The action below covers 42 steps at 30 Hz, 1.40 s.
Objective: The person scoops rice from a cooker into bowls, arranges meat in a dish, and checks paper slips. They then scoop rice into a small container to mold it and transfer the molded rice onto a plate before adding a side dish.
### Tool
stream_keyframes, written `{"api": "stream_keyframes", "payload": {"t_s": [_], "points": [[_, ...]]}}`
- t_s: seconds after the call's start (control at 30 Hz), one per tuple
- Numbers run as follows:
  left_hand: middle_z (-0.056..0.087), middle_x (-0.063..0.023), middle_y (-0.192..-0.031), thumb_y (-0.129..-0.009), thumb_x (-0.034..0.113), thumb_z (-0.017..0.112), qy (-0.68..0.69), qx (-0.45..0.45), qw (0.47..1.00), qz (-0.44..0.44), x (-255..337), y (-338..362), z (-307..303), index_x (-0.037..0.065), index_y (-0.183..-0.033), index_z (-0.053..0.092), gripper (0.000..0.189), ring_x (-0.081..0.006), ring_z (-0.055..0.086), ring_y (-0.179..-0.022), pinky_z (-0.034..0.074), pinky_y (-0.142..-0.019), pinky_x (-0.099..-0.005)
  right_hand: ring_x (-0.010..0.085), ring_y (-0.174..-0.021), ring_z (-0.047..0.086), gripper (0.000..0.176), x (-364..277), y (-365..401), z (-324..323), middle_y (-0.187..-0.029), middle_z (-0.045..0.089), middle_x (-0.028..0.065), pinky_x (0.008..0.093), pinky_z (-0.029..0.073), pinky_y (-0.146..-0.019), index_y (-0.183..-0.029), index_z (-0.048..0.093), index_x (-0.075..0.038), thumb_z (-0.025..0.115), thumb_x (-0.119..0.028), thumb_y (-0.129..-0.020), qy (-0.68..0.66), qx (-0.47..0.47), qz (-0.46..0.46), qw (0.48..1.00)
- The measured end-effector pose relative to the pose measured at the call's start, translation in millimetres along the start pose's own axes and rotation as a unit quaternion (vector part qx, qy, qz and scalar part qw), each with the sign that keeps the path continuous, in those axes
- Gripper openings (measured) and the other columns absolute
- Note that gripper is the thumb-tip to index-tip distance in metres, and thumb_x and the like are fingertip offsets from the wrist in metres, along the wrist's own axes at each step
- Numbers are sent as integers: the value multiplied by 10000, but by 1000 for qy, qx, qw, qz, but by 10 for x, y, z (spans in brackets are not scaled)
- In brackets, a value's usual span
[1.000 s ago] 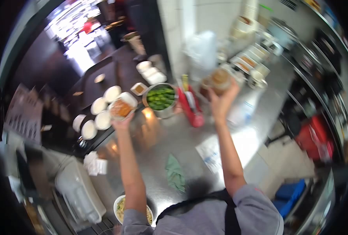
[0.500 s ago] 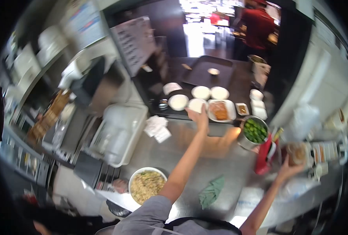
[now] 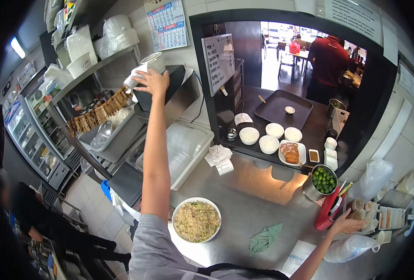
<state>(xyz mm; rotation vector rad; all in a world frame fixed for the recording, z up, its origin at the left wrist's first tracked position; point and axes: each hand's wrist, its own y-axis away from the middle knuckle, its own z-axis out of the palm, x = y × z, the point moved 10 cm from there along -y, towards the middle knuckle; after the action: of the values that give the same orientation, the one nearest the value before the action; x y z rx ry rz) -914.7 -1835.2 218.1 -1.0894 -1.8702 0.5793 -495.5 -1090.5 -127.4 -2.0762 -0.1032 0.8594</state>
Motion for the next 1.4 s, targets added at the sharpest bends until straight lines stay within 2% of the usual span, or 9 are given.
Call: {"api": "stream_keyframes", "payload": {"t_s": [0.3, 0.5, 0.7, 0.8, 0.93, 1.03, 1.13, 1.27, 1.4], "points": [[78, -122, -1472, -817, 300, 380, 193, -13, 981, -7, -245, -535, -668, -35, -1343, 251, 637, -426, -67, -1326, -32, -987, -643, 305, -1246, 324, 514, -2824, -463, -1945, -1329, 364, 182, 385, 208, -1046, -1306, 346, 2, 539, -173, -863, -490, -42, -228, 840], [135, -115, -1466, -893, 488, 274, 449, -198, 867, 87, 423, -91, -1101, 12, -1357, 263, 666, -257, -55, -1363, -9, -1046, -513, 211, -1178, 442, 432, -4725, 277, -3021, -1201, 535, 111, 303, 275, -1008, -1187, 526, -21, 303, -313, -960, -738, -505, -319, 315], [187, -103, -1455, -919, 430, 252, 397, -262, 837, 270, 1516, 1136, -1686, 76, -1386, 233, 587, -295, -3, -1360, 3, -1056, -497, 192, -1252, 341, 625, -5690, 627, -3335, -1340, 387, 146, 325, 166, -1074, -1281, 389, 34, 260, -473, -939, -725, -661, -143, 128], [189, -107, -1452, -912, 307, 288, 319, -208, 850, 365, 1893, 1858, -2072, 86, -1391, 209, 533, -353, 19, -1350, -11, -1039, -549, 238, -1175, 457, 850, -5570, 377, -3062, -1212, 483, 254, 283, 348, -962, -1131, 497, 103, 414, -670, -787, -708, -661, -118, 221], [186, -94, -1454, -876, 242, 325, 285, -198, 844, 408, 2197, 2396, -2179, 72, -1375, 248, 532, -337, 59, -1350, 13, -1038, -557, 214, -523, 621, 659, -5100, -69, -2404, -591, 621, 121, 238, 452, -451, -641, 625, 14, 494, -617, -777, -593, -624, -220, 459], [176, -78, -1459, -864, 236, 328, 289, -267, 825, 405, 2478, 2720, -2032, 67, -1366, 266, 534, -325, 80, -1348, 36, -1035, -569, 212, -531, 582, 506, -4541, -656, -2360, -560, 582, 108, 322, 454, -511, -594, 563, 8, 645, -473, -729, -639, -419, -302, 570], [163, -83, -1461, -852, 228, 324, 308, -326, 799, 401, 2881, 3143, -1981, 58, -1365, 264, 543, -326, 114, -1339, 47, -1036, -567, 132, -601, 539, 354, -4155, -927, -2193, -637, 583, 72, 281, 437, -556, -745, 614, 11, 660, -340, -758, -684, -371, -304, 549], [208, -115, -1442, -835, 201, 346, 297, -298, 811, 408, 3376, 3721, -2107, 41, -1372, 240, 570, -288, 167, -1330, 78, -1033, -556, 234, -730, 622, 403, -3739, -1153, -1566, -836, 640, 188, 309, 472, -657, -910, 639, 43, 610, -338, -782, -585, -536, -232, 562], [205, -131, -1439, -799, 175, 400, 270, -267, 813, 441, 3859, 4377, -2347, 28, -1377, 210, 626, -322, 152, -1328, 80, -1027, -568, 149, -709, 588, 293, -3305, -1411, -1142, -776, 630, 108, 285, 459, -647, -839, 631, 27, 559, -257, -843, -672, -578, -94, 454]]}}
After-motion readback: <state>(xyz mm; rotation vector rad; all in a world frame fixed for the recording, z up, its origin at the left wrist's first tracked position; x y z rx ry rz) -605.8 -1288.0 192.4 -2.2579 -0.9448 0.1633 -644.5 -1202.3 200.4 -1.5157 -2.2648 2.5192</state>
